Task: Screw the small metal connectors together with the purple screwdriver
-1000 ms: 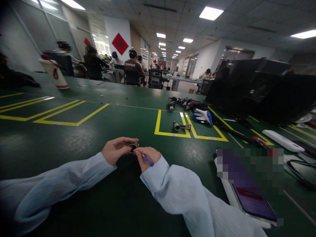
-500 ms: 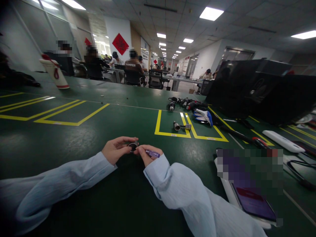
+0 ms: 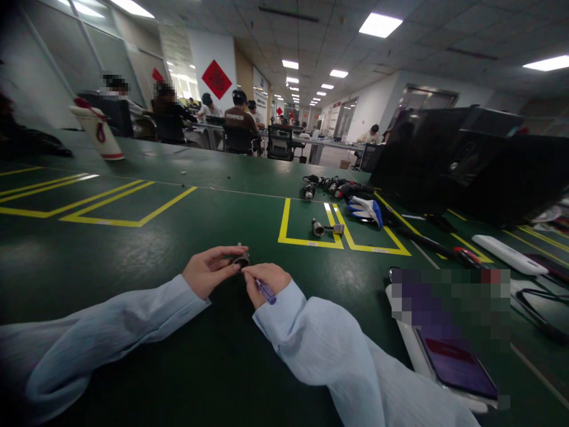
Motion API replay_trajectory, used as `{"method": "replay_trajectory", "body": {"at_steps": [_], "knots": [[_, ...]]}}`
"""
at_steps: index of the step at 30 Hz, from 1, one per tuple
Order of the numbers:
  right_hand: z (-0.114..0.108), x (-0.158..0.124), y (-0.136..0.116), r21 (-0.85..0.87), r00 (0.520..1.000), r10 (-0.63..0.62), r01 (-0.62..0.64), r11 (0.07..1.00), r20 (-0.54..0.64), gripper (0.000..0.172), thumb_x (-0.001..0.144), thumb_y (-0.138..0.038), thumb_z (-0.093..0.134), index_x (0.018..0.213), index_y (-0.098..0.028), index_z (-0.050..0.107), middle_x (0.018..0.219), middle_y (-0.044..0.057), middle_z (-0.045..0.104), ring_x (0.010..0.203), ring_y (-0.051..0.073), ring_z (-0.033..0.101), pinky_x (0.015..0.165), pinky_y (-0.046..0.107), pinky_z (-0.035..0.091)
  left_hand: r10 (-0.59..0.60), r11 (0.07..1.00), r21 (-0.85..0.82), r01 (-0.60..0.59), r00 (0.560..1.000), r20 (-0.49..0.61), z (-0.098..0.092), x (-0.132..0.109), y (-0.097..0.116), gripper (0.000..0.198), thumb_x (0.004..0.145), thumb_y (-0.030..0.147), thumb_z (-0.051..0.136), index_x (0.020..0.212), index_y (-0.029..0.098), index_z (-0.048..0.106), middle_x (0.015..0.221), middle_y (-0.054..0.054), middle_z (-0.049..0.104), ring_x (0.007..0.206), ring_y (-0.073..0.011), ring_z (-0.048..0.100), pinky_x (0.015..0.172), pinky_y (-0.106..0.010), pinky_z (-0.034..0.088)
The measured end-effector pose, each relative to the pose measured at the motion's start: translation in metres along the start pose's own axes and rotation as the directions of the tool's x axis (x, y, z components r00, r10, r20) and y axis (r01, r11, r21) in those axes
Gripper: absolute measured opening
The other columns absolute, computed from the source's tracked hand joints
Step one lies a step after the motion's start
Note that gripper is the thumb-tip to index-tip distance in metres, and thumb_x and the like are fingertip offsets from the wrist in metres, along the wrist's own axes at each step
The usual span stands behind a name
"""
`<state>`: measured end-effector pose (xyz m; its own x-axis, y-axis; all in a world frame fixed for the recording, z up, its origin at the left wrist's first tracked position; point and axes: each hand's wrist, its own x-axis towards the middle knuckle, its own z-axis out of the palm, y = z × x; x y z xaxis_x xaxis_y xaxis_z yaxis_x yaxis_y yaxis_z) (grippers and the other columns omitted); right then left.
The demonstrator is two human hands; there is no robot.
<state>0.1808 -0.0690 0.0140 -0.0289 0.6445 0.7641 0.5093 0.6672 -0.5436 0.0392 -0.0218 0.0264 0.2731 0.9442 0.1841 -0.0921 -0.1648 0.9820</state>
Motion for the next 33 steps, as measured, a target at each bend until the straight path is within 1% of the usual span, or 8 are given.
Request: {"method": "replay_trajectory", "body": {"at_steps": [4, 7, 9, 12, 17, 21, 26, 33], "knots": [[0.0002, -0.0002, 0.0028, 0.030, 0.999, 0.039, -0.039, 0.999, 0.013, 0.018, 0.075, -0.015, 0.050, 0.079, -0.019, 0.067, 0.074, 0.006, 0.069, 0.069, 0.014, 0.064, 0.068, 0.026, 0.050, 0.020, 0.999, -0.028, -0.020, 0.999, 0.027, -0.0013, -0.0008, -0.0015, 0.028, 0.054, 0.015, 0.071, 0.080, 0.009, 0.063, 0.100, -0.011, 0.063, 0.086, -0.0219, 0.063, 0.084, -0.038, 0.049], [0.0007, -0.0008, 0.0061, 0.146, 0.993, 0.121, -0.120, 0.982, -0.001, 0.017, 0.075, -0.018, 0.051, 0.078, -0.018, 0.068, 0.076, 0.007, 0.069, 0.070, 0.015, 0.064, 0.068, 0.027, 0.052, 0.007, 0.997, -0.077, -0.006, 1.000, 0.011, -0.0019, -0.0008, -0.0027, 0.031, 0.051, 0.016, 0.074, 0.079, 0.009, 0.063, 0.100, -0.010, 0.063, 0.085, -0.0214, 0.063, 0.082, -0.037, 0.050], [0.0003, -0.0005, 0.0074, 0.239, 0.979, 0.206, -0.198, 0.951, -0.006, 0.016, 0.075, -0.021, 0.052, 0.079, -0.017, 0.068, 0.077, 0.007, 0.070, 0.071, 0.016, 0.065, 0.069, 0.028, 0.053, -0.038, 0.993, -0.115, 0.040, 0.999, 0.019, -0.0020, -0.0007, -0.0040, 0.035, 0.051, 0.017, 0.074, 0.083, 0.010, 0.062, 0.098, -0.009, 0.064, 0.080, -0.0203, 0.064, 0.079, -0.038, 0.052], [-0.0013, 0.0010, 0.0070, 0.329, 0.950, 0.311, -0.297, 0.897, 0.010, 0.017, 0.076, -0.025, 0.054, 0.081, -0.017, 0.068, 0.076, 0.006, 0.070, 0.071, 0.017, 0.066, 0.070, 0.029, 0.054, -0.108, 0.978, -0.179, 0.110, 0.994, 0.024, -0.0011, -0.0012, -0.0058, 0.039, 0.053, 0.019, 0.074, 0.088, 0.011, 0.061, 0.092, -0.007, 0.065, 0.076, -0.0194, 0.064, 0.076, -0.040, 0.054], [-0.0026, 0.0023, 0.0044, 0.429, 0.920, 0.391, -0.365, 0.826, 0.031, 0.018, 0.075, -0.029, 0.056, 0.081, -0.016, 0.068, 0.075, 0.006, 0.070, 0.070, 0.018, 0.067, 0.070, 0.031, 0.055, -0.134, 0.968, -0.214, 0.131, 0.991, -0.001, -0.0002, -0.0016, -0.0067, 0.040, 0.052, 0.018, 0.075, 0.088, 0.011, 0.061, 0.088, -0.006, 0.066, 0.076, -0.0195, 0.064, 0.076, -0.040, 0.054], [-0.0028, 0.0009, 0.0041, 0.367, 0.943, 0.333, -0.315, 0.875, 0.014, 0.017, 0.075, -0.026, 0.056, 0.079, -0.016, 0.068, 0.074, 0.007, 0.070, 0.069, 0.017, 0.066, 0.067, 0.029, 0.055, -0.129, 0.974, -0.189, 0.128, 0.992, 0.008, -0.0017, -0.0001, -0.0056, 0.040, 0.051, 0.018, 0.075, 0.088, 0.010, 0.060, 0.093, -0.007, 0.065, 0.077, -0.0197, 0.064, 0.075, -0.039, 0.054], [-0.0027, 0.0002, 0.0055, 0.255, 0.965, 0.261, -0.259, 0.932, 0.026, 0.017, 0.075, -0.023, 0.053, 0.079, -0.016, 0.068, 0.073, 0.007, 0.070, 0.067, 0.016, 0.065, 0.066, 0.028, 0.054, -0.047, 0.994, -0.106, 0.042, 0.998, -0.047, -0.0019, 0.0007, -0.0062, 0.036, 0.051, 0.017, 0.074, 0.083, 0.010, 0.060, 0.104, -0.010, 0.061, 0.084, -0.0210, 0.063, 0.081, -0.040, 0.051], [0.0008, 0.0003, 0.0065, 0.250, 0.981, 0.193, -0.184, 0.950, -0.011, 0.016, 0.075, -0.019, 0.053, 0.079, -0.016, 0.068, 0.073, 0.007, 0.070, 0.066, 0.015, 0.065, 0.065, 0.027, 0.053, 0.006, 0.993, -0.114, -0.006, 1.000, 0.005, -0.0030, 0.0011, -0.0093, 0.033, 0.051, 0.014, 0.073, 0.081, 0.010, 0.059, 0.106, -0.011, 0.059, 0.086, -0.0209, 0.063, 0.081, -0.038, 0.051]]}}
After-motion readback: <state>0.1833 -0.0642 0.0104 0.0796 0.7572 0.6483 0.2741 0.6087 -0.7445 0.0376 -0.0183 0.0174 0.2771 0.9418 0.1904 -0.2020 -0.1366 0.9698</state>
